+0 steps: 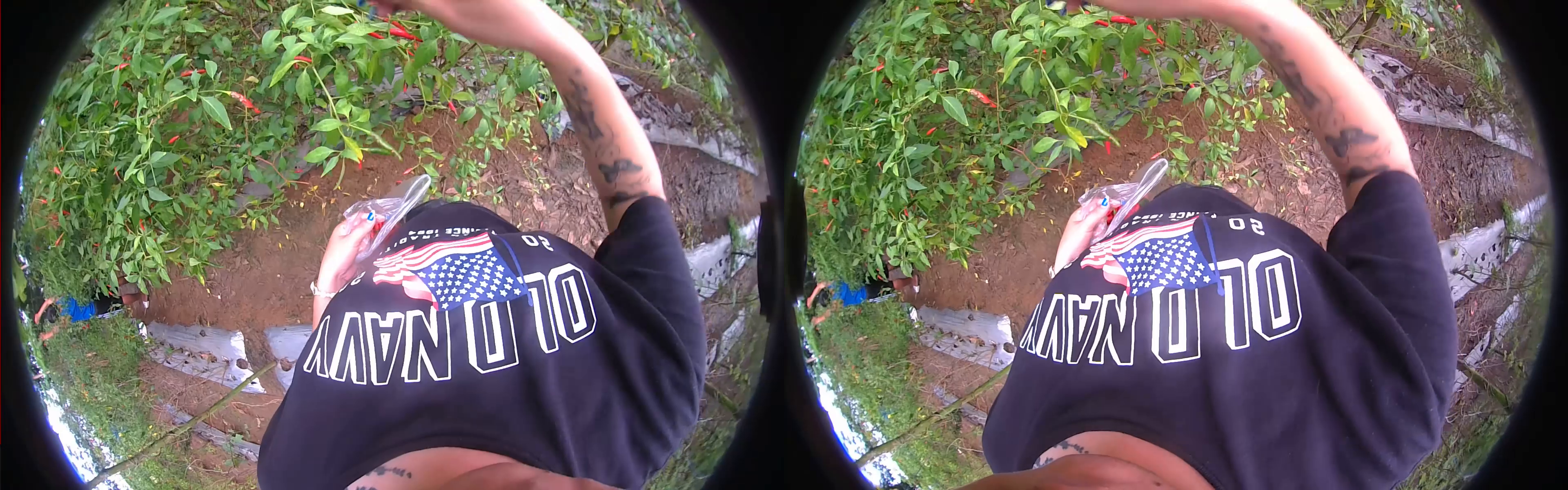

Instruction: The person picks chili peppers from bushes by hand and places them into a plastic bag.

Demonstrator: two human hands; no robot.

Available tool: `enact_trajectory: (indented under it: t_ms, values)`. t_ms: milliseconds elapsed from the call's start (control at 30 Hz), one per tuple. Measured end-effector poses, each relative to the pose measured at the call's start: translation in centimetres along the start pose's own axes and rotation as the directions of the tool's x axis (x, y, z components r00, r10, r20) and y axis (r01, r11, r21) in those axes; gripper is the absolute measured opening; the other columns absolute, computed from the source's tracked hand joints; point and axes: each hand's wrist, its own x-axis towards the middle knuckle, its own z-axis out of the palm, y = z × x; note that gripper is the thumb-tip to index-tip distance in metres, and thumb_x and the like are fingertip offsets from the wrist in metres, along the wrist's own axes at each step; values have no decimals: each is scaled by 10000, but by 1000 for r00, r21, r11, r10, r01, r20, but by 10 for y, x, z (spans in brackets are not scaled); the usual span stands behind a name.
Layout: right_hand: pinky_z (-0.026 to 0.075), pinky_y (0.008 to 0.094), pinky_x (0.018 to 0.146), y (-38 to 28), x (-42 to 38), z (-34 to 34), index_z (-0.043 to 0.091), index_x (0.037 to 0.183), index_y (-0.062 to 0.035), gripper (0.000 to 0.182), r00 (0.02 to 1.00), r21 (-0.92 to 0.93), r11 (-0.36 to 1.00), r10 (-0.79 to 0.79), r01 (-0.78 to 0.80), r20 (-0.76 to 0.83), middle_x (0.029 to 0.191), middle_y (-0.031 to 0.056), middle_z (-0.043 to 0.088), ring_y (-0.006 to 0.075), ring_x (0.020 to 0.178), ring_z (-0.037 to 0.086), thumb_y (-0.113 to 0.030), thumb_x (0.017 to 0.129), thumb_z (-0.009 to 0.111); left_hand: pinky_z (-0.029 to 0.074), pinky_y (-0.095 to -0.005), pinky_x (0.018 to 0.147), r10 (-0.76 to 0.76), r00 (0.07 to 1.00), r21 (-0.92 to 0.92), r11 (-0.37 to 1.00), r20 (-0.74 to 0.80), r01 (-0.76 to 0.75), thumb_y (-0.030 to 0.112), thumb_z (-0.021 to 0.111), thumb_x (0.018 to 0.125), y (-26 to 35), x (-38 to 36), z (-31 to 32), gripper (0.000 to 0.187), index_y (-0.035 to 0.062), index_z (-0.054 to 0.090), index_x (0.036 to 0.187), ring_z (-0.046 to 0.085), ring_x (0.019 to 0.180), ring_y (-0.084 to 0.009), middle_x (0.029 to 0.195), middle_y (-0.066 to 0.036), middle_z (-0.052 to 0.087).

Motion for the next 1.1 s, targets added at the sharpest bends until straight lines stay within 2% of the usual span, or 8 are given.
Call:
enact_trajectory:
  t_ms: [133, 333, 400, 600, 733, 800, 867, 1100]
  values:
    - [460, 251, 691, -4, -111, 48, 537, 989, -14, 153, 836, 645, 539, 266, -541, 479, 888, 28, 557, 97, 790, 554, -65, 866, 461, 294, -138, 495, -41, 999, 41, 998, -20, 41, 163, 525, 842, 9, -5, 5, 175, 27, 603, 918, 378, 556, -11, 741, 38, 553]
    - [429, 237, 679, 56, -178, 188, 535, 1009, -28, 185, 440, 421, 175, 575, -890, 690, 841, 58, 594, 101, 755, 553, -75, 836, 493, 291, -140, 500, -54, 998, 39, 998, -22, 55, 142, 523, 839, -9, -3, -16, 158, 31, 614, 907, 428, 615, -16, 811, 19, 577]
    - [424, 243, 645, 71, -170, 234, 562, 973, -19, 195, 484, 342, 343, 640, -875, 597, 827, 60, 600, 111, 737, 544, -110, 800, 554, 329, -147, 533, -62, 995, 20, 998, -82, 63, 139, 518, 843, -7, -9, -10, 164, 21, 609, 912, 454, 643, -27, 820, 8, 581]
    - [344, 263, 408, 147, -173, 437, 593, 824, 14, 210, 279, 598, -116, 804, -793, 526, 687, 52, 585, 130, 478, 470, -173, 740, 634, 419, -228, 800, -100, 974, -127, 989, -202, 75, 125, 497, 856, -21, -27, -22, 201, -33, 581, 948, 546, 864, -118, 923, -70, 601]
    - [291, 252, 348, 95, -116, 360, 526, 698, -81, 173, 112, 693, -314, 862, -649, 495, 503, -26, 424, 106, 355, 333, -207, 737, 639, 417, -212, 789, -66, 961, -170, 985, -269, 20, 149, 516, 847, -49, -39, -40, 230, -36, 578, 968, 552, 862, -110, 937, -73, 606]
    - [413, 293, 418, 121, -125, 398, 575, 750, -21, 144, 234, 631, -77, 889, -772, 394, 673, 64, 582, 155, 531, 540, -162, 769, 598, 421, -208, 776, -83, 954, -196, 980, -288, 26, 148, 514, 848, -58, -47, -51, 231, -36, 573, 974, 553, 857, -106, 935, -72, 606]
    - [280, 219, 342, 108, -111, 368, 535, 747, -61, 146, 252, 688, -301, 774, -660, 581, 576, -4, 471, 78, 415, 385, -190, 808, 567, 423, -207, 773, -87, 952, -221, 975, -295, 21, 147, 513, 848, -60, -54, -57, 231, -36, 571, 976, 553, 855, -105, 935, -72, 606]
    - [359, 203, 419, 111, -111, 346, 542, 846, -61, 89, 270, 676, -544, 644, -497, 716, 647, -9, 481, 69, 499, 428, -146, 823, 554, 422, -206, 770, -89, 970, -256, 966, -225, 29, 126, 494, 857, -39, -46, -55, 207, -33, 570, 965, 547, 855, -101, 913, -65, 604]
